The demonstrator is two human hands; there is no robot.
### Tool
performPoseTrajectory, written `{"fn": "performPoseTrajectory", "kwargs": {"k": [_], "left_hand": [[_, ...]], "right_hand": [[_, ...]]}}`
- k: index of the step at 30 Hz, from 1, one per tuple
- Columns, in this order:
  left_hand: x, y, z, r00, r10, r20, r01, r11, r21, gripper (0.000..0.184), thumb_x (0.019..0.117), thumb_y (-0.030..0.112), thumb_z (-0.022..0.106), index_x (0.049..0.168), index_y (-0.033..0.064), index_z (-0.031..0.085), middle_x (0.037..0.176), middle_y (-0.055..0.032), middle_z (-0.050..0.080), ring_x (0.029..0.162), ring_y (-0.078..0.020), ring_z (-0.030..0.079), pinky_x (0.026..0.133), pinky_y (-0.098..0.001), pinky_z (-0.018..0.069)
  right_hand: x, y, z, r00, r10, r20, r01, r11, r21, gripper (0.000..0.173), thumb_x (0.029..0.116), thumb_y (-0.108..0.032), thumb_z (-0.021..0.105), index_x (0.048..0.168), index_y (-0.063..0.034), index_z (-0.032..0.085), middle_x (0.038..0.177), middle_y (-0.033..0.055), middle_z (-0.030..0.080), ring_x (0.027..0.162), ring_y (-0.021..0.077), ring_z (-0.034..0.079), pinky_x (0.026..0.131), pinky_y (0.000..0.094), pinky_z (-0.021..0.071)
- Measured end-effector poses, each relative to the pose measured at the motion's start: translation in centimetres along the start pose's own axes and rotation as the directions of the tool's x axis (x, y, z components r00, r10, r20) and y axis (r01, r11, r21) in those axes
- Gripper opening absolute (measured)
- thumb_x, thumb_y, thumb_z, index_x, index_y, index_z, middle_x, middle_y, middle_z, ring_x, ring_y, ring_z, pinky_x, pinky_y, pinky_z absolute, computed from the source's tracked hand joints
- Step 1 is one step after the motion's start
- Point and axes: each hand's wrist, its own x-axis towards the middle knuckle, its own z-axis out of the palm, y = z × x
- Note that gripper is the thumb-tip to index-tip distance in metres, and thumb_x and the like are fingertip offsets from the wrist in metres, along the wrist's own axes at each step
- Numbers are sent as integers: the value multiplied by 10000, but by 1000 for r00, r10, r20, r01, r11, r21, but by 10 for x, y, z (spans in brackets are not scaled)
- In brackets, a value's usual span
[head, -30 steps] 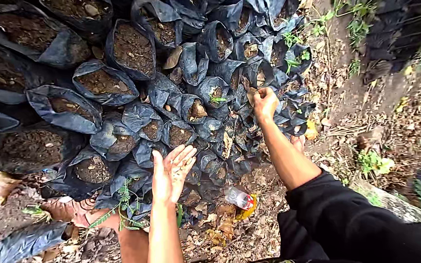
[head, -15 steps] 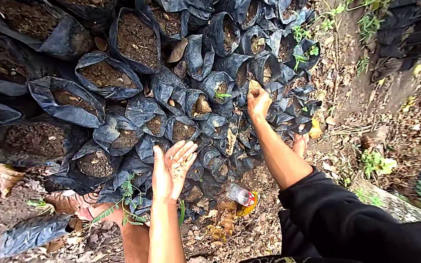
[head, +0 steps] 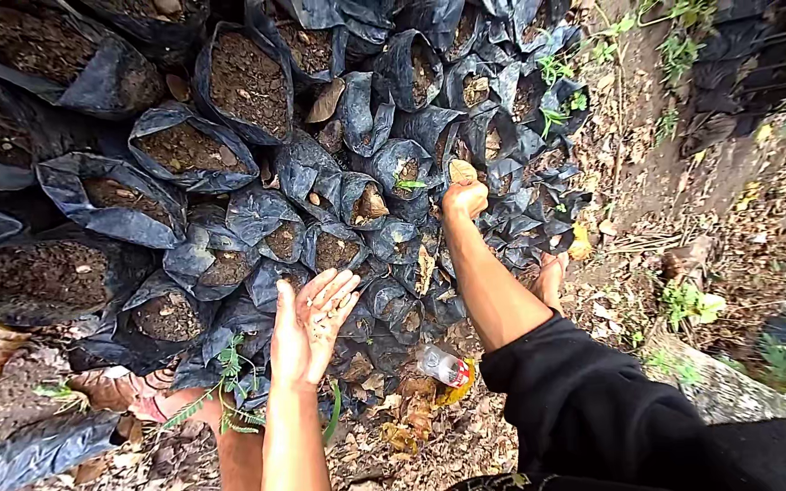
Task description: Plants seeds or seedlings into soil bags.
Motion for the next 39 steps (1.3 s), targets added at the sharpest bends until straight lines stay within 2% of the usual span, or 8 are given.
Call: {"fn": "performPoseTrajectory", "kwargs": {"k": [11,17,20,24,27,30,33,39], "left_hand": [[0,6,3,1000,-13,-10,13,1000,5,835,1058,623,78,1416,-5,496,1343,-232,644,1263,-344,633,1073,-476,519],[-6,0,-2,999,-17,-32,17,1000,-2,830,1063,623,99,1392,-10,523,1328,-219,656,1247,-333,642,1073,-473,517],[-7,0,5,999,-6,-43,5,1000,-15,829,1059,634,106,1393,-3,519,1319,-204,661,1234,-323,649,1069,-478,521],[-14,2,4,1000,27,12,-26,998,-62,843,1052,655,115,1412,10,521,1348,-188,644,1259,-308,629,1075,-481,511],[-13,-1,4,998,33,61,-26,994,-101,854,1044,668,105,1412,28,535,1357,-167,644,1271,-289,622,1086,-463,504],[-15,-8,4,997,-6,73,13,995,-96,871,1020,719,121,1437,74,533,1399,-127,629,1297,-252,606,1098,-437,495],[-17,-10,8,998,-13,63,16,999,-48,838,1019,724,139,1447,122,535,1391,-78,634,1247,-201,626,1048,-400,520],[-18,-7,7,999,12,50,-8,997,-74,819,1020,722,140,1458,145,521,1432,-53,602,1257,-160,617,1009,-335,534]], "right_hand": [[3,26,-3,899,-401,178,435,867,-243,195,960,-58,588,1095,-23,724,1098,219,728,1094,386,695,939,561,540],[-9,46,14,862,-484,151,507,838,-204,359,913,-14,648,1270,-1,675,1336,260,592,1253,385,600,1049,502,511],[3,45,3,838,-472,273,539,793,-285,391,905,-122,699,1273,5,666,1311,290,616,1232,449,605,1031,598,503],[13,33,-28,707,-542,454,703,610,-366,359,934,-160,648,1217,60,676,1231,354,637,1154,541,619,959,731,480],[-19,20,-57,588,-714,381,809,534,-247,371,1010,-113,496,1300,83,619,1303,360,589,1220,520,587,1033,682,452],[-97,36,-85,299,-809,507,919,387,77,298,1038,-107,518,1274,18,651,1153,232,680,1030,348,685,930,542,558],[-158,63,-73,-23,-855,518,908,199,368,160,946,-54,668,1070,-47,769,1020,121,709,925,223,697,847,418,603],[-178,87,-52,29,-815,578,938,223,267,116,953,-121,721,1045,-66,763,1069,133,659,926,215,680,818,346,594]]}}
